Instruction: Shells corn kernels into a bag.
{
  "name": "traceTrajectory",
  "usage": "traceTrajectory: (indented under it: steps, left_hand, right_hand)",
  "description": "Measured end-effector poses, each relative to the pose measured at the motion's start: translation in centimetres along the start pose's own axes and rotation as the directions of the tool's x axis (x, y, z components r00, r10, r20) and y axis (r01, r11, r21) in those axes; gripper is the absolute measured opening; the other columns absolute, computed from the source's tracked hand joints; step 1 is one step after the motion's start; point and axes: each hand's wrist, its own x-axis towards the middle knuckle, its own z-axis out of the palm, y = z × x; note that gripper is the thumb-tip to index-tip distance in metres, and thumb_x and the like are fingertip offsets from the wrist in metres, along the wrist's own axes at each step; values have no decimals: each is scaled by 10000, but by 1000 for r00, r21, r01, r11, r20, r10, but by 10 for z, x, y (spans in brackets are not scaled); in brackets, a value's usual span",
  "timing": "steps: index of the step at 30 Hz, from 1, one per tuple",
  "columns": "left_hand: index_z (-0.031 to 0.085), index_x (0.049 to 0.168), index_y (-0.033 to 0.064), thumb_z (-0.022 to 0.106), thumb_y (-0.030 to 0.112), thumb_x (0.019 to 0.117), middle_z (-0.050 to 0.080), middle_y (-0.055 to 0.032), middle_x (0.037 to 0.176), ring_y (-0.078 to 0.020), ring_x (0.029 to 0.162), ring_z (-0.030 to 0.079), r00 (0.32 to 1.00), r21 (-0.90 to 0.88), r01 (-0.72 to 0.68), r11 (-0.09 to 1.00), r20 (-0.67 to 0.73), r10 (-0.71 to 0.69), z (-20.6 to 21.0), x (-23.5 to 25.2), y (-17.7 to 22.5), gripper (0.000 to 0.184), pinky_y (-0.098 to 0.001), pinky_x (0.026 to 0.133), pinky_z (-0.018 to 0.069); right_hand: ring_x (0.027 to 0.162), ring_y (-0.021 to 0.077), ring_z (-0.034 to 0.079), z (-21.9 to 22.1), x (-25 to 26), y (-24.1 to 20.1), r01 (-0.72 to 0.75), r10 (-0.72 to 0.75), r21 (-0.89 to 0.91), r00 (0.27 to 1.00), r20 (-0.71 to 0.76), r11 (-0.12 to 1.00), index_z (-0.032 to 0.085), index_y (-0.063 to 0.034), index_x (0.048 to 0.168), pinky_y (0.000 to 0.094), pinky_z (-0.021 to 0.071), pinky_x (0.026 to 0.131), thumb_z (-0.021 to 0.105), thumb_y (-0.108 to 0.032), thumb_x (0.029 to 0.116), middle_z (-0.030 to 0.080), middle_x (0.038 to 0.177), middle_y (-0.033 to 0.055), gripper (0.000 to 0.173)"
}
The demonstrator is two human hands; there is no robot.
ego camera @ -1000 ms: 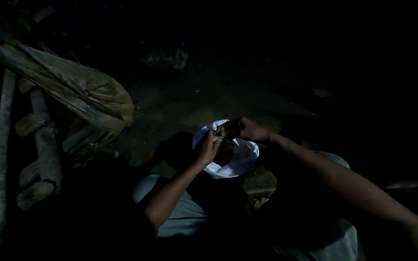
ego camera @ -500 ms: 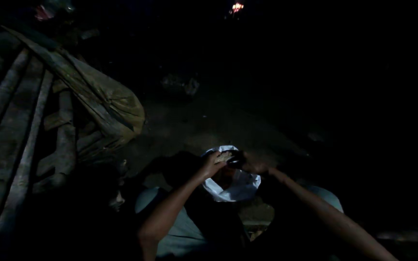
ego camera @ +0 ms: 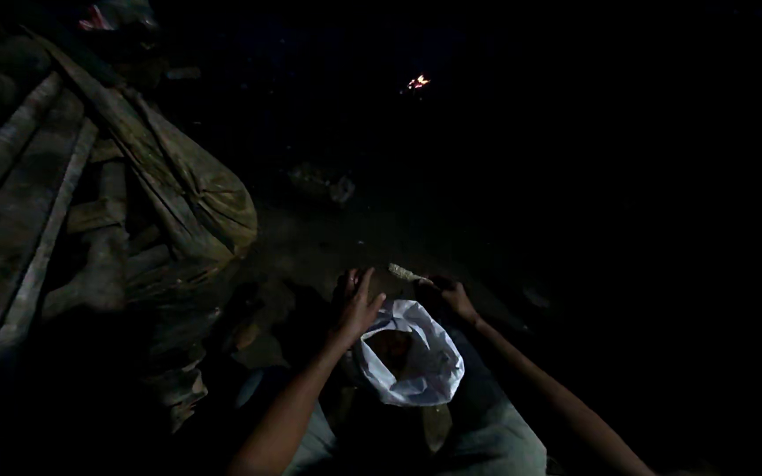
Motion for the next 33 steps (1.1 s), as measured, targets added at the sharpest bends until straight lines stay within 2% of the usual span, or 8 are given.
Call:
traceTrajectory:
  steps: [7,14,17,19,22,25,29,33]
  left_hand:
    - [586,1411,46,559,251,1050,472,-219,1503,-361,1391,455,972,117,67,991,218,-91,-10,0,-1,416,-471,1164,359]
    - [571,1426,61,519,254,1070,490,-193,1498,-356,1375,482,906,110,109,988,397,-144,-4,-1,4,408,-533,1138,377]
    - [524,1480,82,491,260,1085,442,-185,1557,-355,1436,420,887,144,161,976,414,-207,-8,3,2,435,-538,1170,325]
    - [579,1417,79,512,276,1074,535,-183,1458,-354,1326,528,911,212,120,970,364,-192,-5,6,-10,402,-520,1097,425]
    - [603,1395,70,521,268,1063,575,-199,1399,-357,1267,575,929,226,92,970,330,-165,-9,9,-16,395,-519,1051,456]
    - [602,1387,80,498,270,1074,560,-180,1418,-339,1284,563,912,215,116,970,364,-190,-9,12,-13,381,-508,1061,453]
    - [525,1467,71,482,265,1090,450,-196,1545,-369,1363,501,842,221,163,962,478,-252,-12,10,-2,426,-520,1111,409]
    - [538,1452,68,490,239,1085,448,-196,1544,-382,1391,467,827,186,165,969,508,-238,-10,-1,-1,407,-559,1145,361]
  right_hand:
    - [940,237,635,5,44,62,-294,265,-314,955,-132,903,597,89,1238,422,522,868,594,-239,1046,651,1117,218,381]
    - [1179,348,609,35,100,-43,-115,457,-829,871,181,547,618,100,1264,456,456,1044,574,-261,1061,616,1287,280,417]
    - [1158,348,603,58,142,-113,-162,246,-622,968,51,766,569,139,1280,439,460,1027,553,-221,1072,594,1285,304,416]
    - [995,326,670,74,215,-106,104,-170,-390,976,-138,915,584,101,1271,440,559,874,603,-271,1039,651,1146,273,438]
    - [1272,386,574,104,258,-147,184,-230,-210,948,-220,960,369,15,1528,505,465,1057,626,-204,1019,552,1403,281,611]
    - [1242,386,587,144,235,-121,234,-261,-233,961,-91,944,324,2,1542,508,502,1021,661,-115,969,536,1406,282,675]
    - [1049,301,670,154,135,-49,264,-147,-357,935,323,896,445,-26,1483,452,565,890,638,-74,993,543,1418,226,529]
    - [949,222,666,120,64,-8,377,-133,-449,864,485,810,576,-11,1370,390,553,869,568,-79,1015,661,1173,178,361]
